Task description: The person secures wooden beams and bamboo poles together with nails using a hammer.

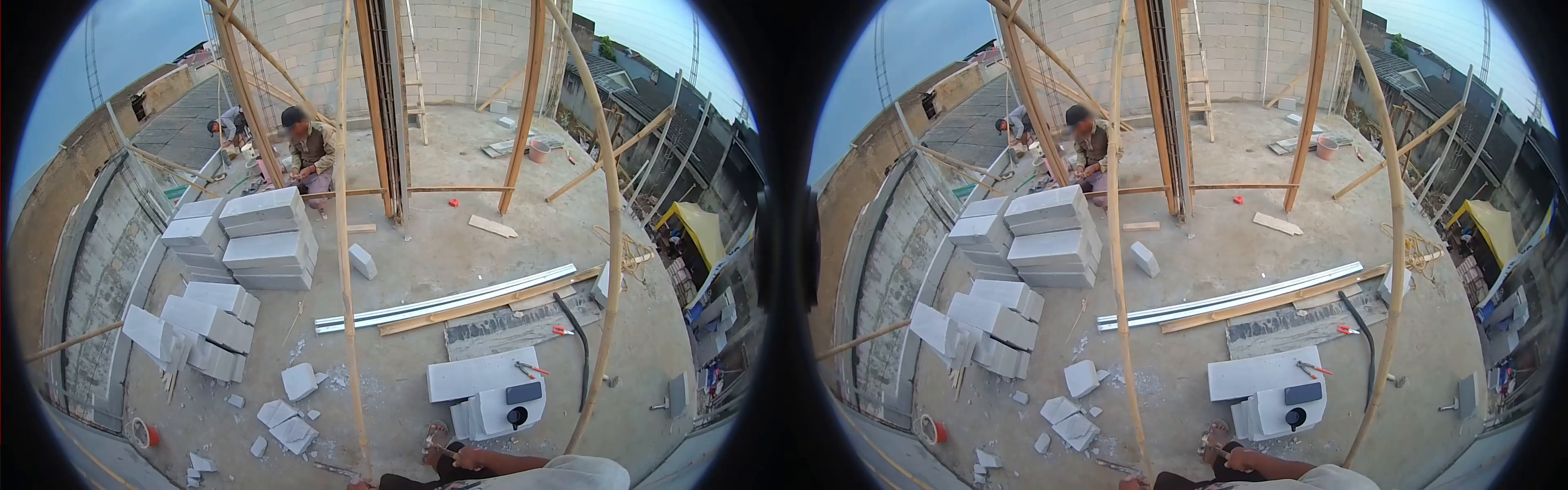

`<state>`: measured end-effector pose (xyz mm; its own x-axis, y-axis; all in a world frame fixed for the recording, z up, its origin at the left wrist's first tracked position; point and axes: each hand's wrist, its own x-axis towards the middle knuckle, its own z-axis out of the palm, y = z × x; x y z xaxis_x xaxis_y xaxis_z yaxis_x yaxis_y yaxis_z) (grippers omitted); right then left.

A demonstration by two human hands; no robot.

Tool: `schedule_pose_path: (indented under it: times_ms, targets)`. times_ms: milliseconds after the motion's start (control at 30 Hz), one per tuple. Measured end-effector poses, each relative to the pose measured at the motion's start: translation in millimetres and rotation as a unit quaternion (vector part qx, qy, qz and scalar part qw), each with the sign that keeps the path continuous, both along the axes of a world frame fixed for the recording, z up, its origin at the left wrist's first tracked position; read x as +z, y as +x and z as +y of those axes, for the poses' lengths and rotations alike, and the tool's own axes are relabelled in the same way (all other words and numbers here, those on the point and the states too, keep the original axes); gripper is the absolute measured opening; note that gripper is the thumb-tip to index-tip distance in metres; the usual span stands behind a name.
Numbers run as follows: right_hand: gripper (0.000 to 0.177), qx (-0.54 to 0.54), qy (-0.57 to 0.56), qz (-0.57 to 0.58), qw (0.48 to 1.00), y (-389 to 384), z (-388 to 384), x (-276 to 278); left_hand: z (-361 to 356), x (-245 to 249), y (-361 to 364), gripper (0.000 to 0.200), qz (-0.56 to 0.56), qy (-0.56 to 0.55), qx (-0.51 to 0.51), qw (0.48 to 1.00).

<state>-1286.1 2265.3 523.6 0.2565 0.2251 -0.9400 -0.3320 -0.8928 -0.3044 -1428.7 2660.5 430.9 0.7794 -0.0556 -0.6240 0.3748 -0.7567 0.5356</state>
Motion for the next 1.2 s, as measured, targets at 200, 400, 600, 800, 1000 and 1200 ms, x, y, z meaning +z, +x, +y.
schedule_pose_path:
  times_ms: [200,400,600,800,1000,1200]
  targets:
    - [0.046,0.132,0.081,-0.152,0.976,91.3,-70.5,35.4,-65.6,98.9,205.8,0.024,0.072,-0.308,0.368,0.875]
    - [0.05,-0.047,0.007,-0.139,0.989,170.3,-106.6,61.1,-102.5,123.1,336.2,0.022,0.052,-0.253,0.294,0.92]
    - [0.048,-0.216,-0.012,-0.139,0.966,283.1,-123.4,78.1,-124.5,49.6,460.7,0.031,-0.15,-0.087,0.053,0.983]
    - [0.042,-0.355,-0.043,-0.13,0.925,389.2,-142.1,125.4,-171.3,108.9,603.1,0.021,-0.087,-0.174,0.024,0.981]
    - [0.035,-0.497,-0.062,-0.308,0.809,431.8,-177.9,93.8,-197.9,146.1,694.8,0.02,0.029,-0.289,0.201,0.936]
    - [0.038,-0.582,-0.117,-0.23,0.771,490.0,-209.0,57.3,-210.0,125.9,778.9,0.012,0.045,-0.263,0.245,0.932]
